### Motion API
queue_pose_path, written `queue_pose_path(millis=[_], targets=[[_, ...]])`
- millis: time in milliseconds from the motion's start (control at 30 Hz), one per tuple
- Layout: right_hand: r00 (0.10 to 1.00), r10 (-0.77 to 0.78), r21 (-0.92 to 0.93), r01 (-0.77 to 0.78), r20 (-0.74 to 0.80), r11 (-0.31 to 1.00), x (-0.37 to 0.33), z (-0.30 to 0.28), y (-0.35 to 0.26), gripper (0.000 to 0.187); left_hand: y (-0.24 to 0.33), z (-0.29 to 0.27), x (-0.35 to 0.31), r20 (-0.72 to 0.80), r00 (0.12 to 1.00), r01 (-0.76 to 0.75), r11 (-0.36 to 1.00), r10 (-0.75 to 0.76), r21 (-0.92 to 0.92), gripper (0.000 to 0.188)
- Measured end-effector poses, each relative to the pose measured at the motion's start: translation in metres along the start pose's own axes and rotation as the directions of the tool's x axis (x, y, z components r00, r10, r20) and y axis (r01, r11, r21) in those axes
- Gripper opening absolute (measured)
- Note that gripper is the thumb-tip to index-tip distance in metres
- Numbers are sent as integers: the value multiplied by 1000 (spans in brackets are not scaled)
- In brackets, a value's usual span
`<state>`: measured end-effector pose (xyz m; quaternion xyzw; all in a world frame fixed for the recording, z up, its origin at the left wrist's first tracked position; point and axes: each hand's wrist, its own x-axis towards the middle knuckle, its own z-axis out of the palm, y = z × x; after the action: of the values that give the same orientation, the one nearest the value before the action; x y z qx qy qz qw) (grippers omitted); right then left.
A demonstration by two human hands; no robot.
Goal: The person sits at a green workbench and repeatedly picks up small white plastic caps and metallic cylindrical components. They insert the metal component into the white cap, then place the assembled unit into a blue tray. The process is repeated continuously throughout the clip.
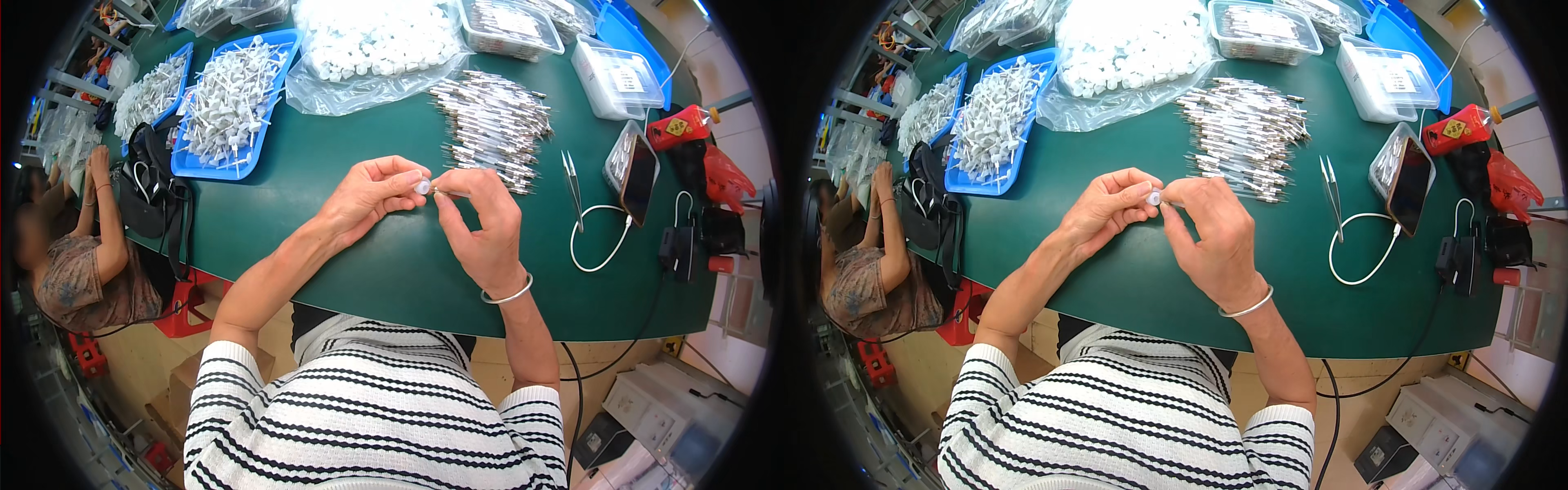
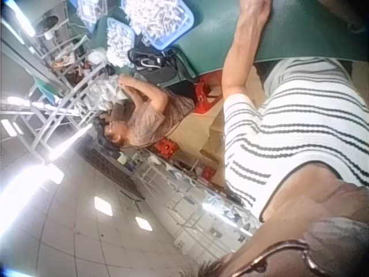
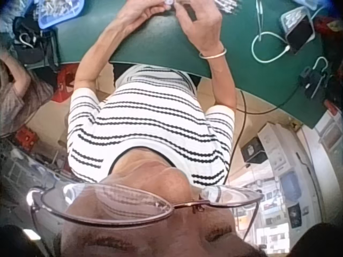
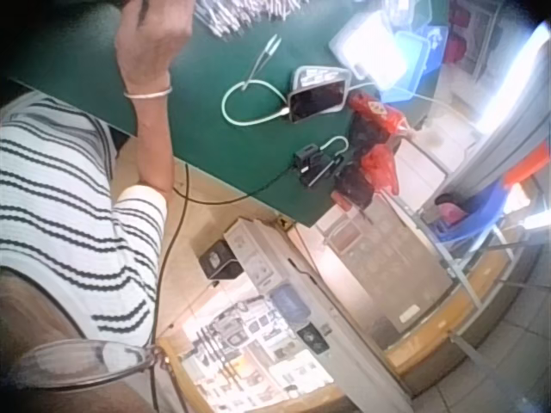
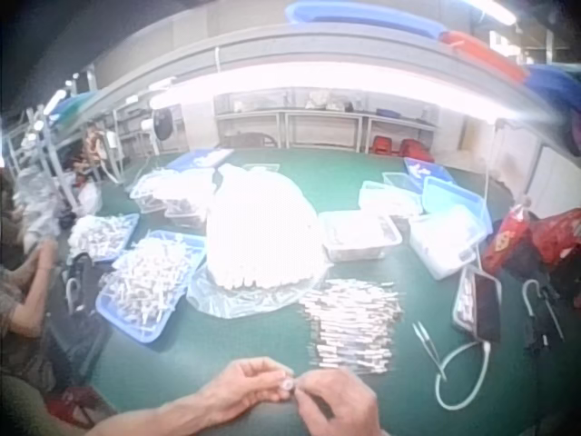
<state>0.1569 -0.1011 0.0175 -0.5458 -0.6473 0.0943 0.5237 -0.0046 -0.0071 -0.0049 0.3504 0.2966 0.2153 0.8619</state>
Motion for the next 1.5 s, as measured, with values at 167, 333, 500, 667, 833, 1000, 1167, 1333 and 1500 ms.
queue_pose_path(millis=[167, 333, 500, 667, 833, 1000, 1167, 1333, 1500], targets=[[999, 50, 43, -49, -14, 998, -2, 2, 0, 19, -1, -2, 1, 4, 1000, 2, 1000, -2, -28, 16], [988, 149, 136, -142, -45, 980, -5, 5, 3, 16, -2, -2, 1, -5, 1000, 1, 1000, -1, -19, 16], [981, 190, 156, -184, -27, 971, -5, 5, 2, 15, -3, -3, 1, -4, 1000, -6, 1000, 6, -13, 16], [981, 194, 179, -189, -13, 966, -7, 5, 5, 16, -2, -2, 1, -5, 1000, 1, 1000, -1, -8, 16], [987, 163, 149, -160, -10, 976, -5, 3, 4, 15, -2, -3, 1, -11, 1000, 5, 1000, -5, -8, 16], [978, 210, 135, -209, 7, 969, -5, 2, 4, 16, -2, -3, 1, -18, 1000, -1, 1000, 1, -4, 16], [975, 223, 185, -223, 21, 957, -6, 3, 6, 15, -2, -3, 2, -7, 1000, -8, 1000, 8, 4, 15], [931, 351, 306, -365, 102, 879, -4, -1, 0, 12, -2, -3, 0, -7, 1000, -15, 1000, 15, 6, 15], [880, 446, 476, -466, 164, 746, -5, -2, 3, 11, -1, -2, 0, 2, 1000, -15, 1000, 15, 7, 16]])
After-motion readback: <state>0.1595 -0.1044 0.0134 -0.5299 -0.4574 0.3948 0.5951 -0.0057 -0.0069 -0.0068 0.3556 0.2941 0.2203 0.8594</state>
